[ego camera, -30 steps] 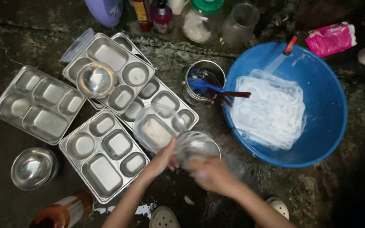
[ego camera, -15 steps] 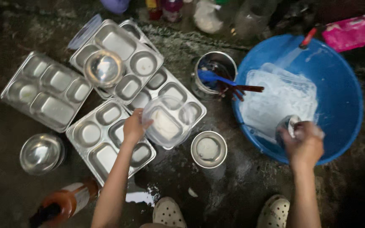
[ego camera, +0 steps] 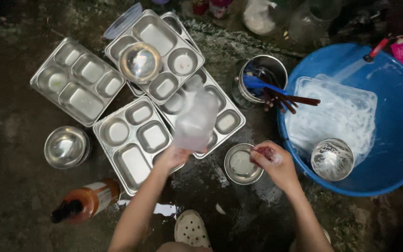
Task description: The person washes several containers, lids, and bowls in a basin of soapy water by hand and places them on the floor.
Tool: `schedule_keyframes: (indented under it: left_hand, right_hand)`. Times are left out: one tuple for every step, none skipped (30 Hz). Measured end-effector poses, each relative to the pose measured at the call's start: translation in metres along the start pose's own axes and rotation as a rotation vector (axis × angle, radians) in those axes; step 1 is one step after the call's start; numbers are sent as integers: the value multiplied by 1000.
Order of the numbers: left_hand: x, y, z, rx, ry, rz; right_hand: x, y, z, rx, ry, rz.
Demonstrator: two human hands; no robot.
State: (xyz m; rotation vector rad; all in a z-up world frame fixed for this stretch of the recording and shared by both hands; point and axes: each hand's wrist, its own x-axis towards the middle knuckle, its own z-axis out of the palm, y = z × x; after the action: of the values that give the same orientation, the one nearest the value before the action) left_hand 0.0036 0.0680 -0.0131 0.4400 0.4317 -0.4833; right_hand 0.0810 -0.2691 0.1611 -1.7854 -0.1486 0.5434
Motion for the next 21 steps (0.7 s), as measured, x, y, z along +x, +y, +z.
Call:
schedule_keyframes:
  left_hand:
    - [1, -8, 10, -260, -222, -39]
    - [5, -12, 22, -462, -436, -99]
    - [7, -16, 32, -587, -585, -136]
    - [10, -18, 39, -639, -646, -118]
    - [11, -19, 43, -652, -670, -77]
    - [12, -19, 41, -652, -674, -82]
    - [13, -18, 36, -472, -515, -16]
    - [14, -15, 29, -289, -354, 43]
    - [14, -13, 24, -106, -195, 101]
    - [12, -14, 21, 77, -37, 151]
    - [10, -15, 23, 261, 118, 201]
    - [4, -14, 30, 266, 110, 184]
    - [-8, -12, 40, 337, 148, 248]
    - [-19, -5, 56, 412, 182, 326]
    - [-29, -1, 75, 420, 168, 323]
    - [-42, -2, 93, 431, 290, 285]
    - [-50, -1, 109, 442, 412, 247]
    - [-57, 1, 122, 445, 410, 244]
    - [-65, 3, 131, 447, 421, 275]
    - [-69, 6, 136, 447, 434, 313]
    - [-69, 10, 138, 448, 433, 317]
  right_hand:
    - [0, 1, 2, -2, -7, 3]
    - [2, 0, 3, 61, -30, 28]
    - [3, -2, 4, 125, -53, 53]
    - [3, -6, 5, 122, -52, 47]
    - [3, -12, 6, 85, -36, 26]
    - [-1, -17, 8, 48, -14, 11]
    - [-4, -23, 9, 46, -8, 10]
    - [-8, -28, 10, 185, 11, -20]
    - [-9, -33, 12, 324, 31, -52]
    - [-10, -36, 16, 324, 46, -45]
    - [-10, -39, 19, 330, 48, -152]
    - [-8, -41, 22, 334, 52, -261]
    - [-6, -42, 31, 361, 45, -171]
    - [1, -45, 43, 389, 33, -95]
    - [10, -49, 57, 389, 47, -103]
    - [19, -51, 71, 338, 42, -248]
    - [24, -55, 76, 283, 37, -391]
    - [27, -59, 74, 284, 42, -391]
    - [29, -64, 70, 5, 113, -380]
    - [30, -68, 69, -273, 179, -368]
    - [29, -71, 72, -273, 179, -373]
